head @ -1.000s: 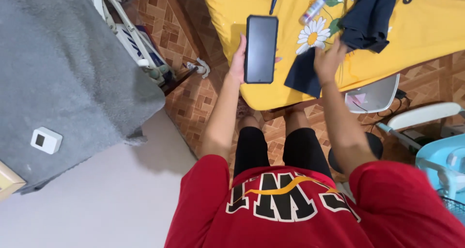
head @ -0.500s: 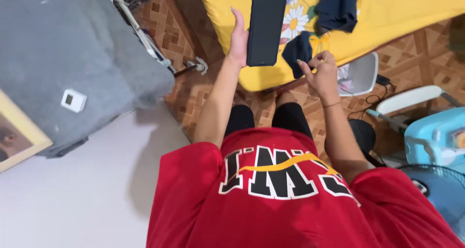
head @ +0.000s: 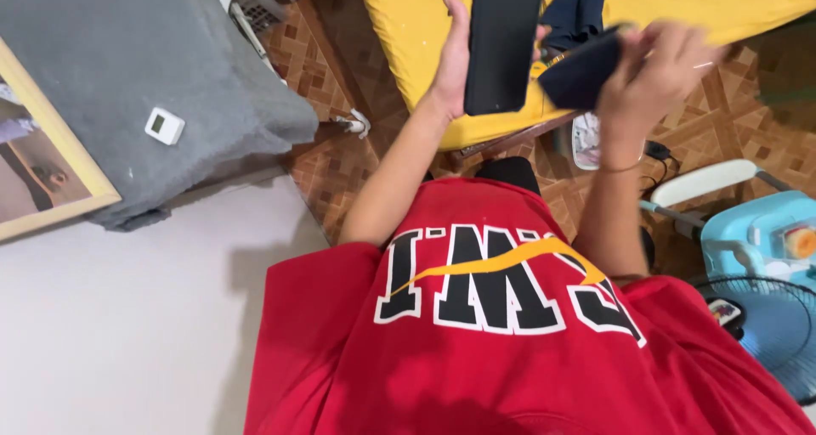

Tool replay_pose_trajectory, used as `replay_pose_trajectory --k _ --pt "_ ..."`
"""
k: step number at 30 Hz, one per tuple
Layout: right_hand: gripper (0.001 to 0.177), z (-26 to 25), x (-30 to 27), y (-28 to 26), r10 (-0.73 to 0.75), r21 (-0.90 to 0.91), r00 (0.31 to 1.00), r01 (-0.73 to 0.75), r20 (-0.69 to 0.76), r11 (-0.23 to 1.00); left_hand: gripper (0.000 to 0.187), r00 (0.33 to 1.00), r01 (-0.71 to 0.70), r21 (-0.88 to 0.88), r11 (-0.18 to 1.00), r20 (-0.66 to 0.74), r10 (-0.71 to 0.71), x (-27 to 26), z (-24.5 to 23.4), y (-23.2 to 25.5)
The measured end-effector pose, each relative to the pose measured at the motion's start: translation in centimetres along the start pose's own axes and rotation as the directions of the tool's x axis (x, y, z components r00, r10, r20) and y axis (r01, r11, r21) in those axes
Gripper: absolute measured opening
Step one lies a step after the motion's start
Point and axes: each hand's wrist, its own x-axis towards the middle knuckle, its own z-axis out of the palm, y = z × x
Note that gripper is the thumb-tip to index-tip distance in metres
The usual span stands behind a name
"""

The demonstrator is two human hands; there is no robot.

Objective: The person wipes a framed photograph with a dark cloth, then wipes a small mirror, two smartphones, and a wall calendar. The person places the cleaned items on a nearby surface.

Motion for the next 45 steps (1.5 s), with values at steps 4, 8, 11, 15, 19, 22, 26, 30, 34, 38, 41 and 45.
replay_pose_trajectory --k 4,8,11,15,19,22,26,30,34,38,41,45 --pt "0.024 -1.6 -0.3 4.2 -0.007 0.242 0.999 -0.001 0.036 0.970 0.107 0.999 0.035 -0.044 0.998 0.034 -0.033 -1.8 2.0 2.1" --pt "0.019 -1.8 -2.5 5.6 0.200 0.691 0.939 -0.341 0.278 0.637 0.102 0.997 0.012 -0.011 1.000 0.073 -0.011 -3.5 2.0 1.8" --pt "0.017 -0.7 -5.1 5.3 0.263 0.848 0.894 -0.433 0.362 0.304 0.103 0.994 0.030 0.003 1.000 0.108 -0.030 -4.4 2.4 1.9" --pt "0.027 -0.4 -7.6 1.7 0.307 0.904 0.850 -0.411 0.428 -0.121 0.104 0.988 0.064 -0.021 0.998 0.142 -0.060 -5.5 3.5 1.4" --pt "0.049 -3.3 -5.7 -8.2 0.332 0.867 0.802 -0.441 0.496 -0.231 0.102 0.987 0.078 -0.149 0.986 0.154 -0.055 -7.8 5.1 0.8" --pt "0.068 -3.4 -6.8 -8.8 0.241 0.809 0.781 -0.502 0.576 -0.307 0.105 0.984 0.068 -0.134 0.989 0.170 -0.044 -8.6 6.0 1.1" --pt "0.088 -4.9 -5.4 -10.6 0.089 0.841 0.847 -0.499 0.525 -0.211 0.100 0.985 0.012 -0.112 0.994 0.175 0.008 -9.3 6.4 1.2" --pt "0.063 -1.5 -7.1 -6.7 0.038 0.871 0.873 -0.488 0.487 0.059 0.094 0.998 -0.057 -0.108 0.993 0.018 0.059 -9.1 6.5 0.7" --pt "0.031 4.7 -9.5 3.3 0.119 0.881 0.876 -0.472 0.467 0.021 0.096 0.998 -0.053 -0.096 0.994 0.028 0.056 -8.2 4.9 0.8" --pt "0.072 3.5 -5.2 8.6 0.070 0.728 0.828 -0.446 0.557 -0.521 0.099 0.985 -0.146 -0.001 0.989 0.097 0.145 -8.4 6.0 1.4" --pt "0.083 3.7 -3.4 7.3 0.120 0.556 0.732 -0.390 0.671 -0.734 0.099 0.982 -0.172 -0.007 0.985 0.075 0.172 -8.8 7.1 1.7" --pt "0.058 9.4 -2.5 7.2 -0.219 0.361 0.771 -0.503 0.598 -0.786 0.099 0.986 -0.168 -0.063 0.984 -0.003 0.168 -8.4 7.2 1.2"
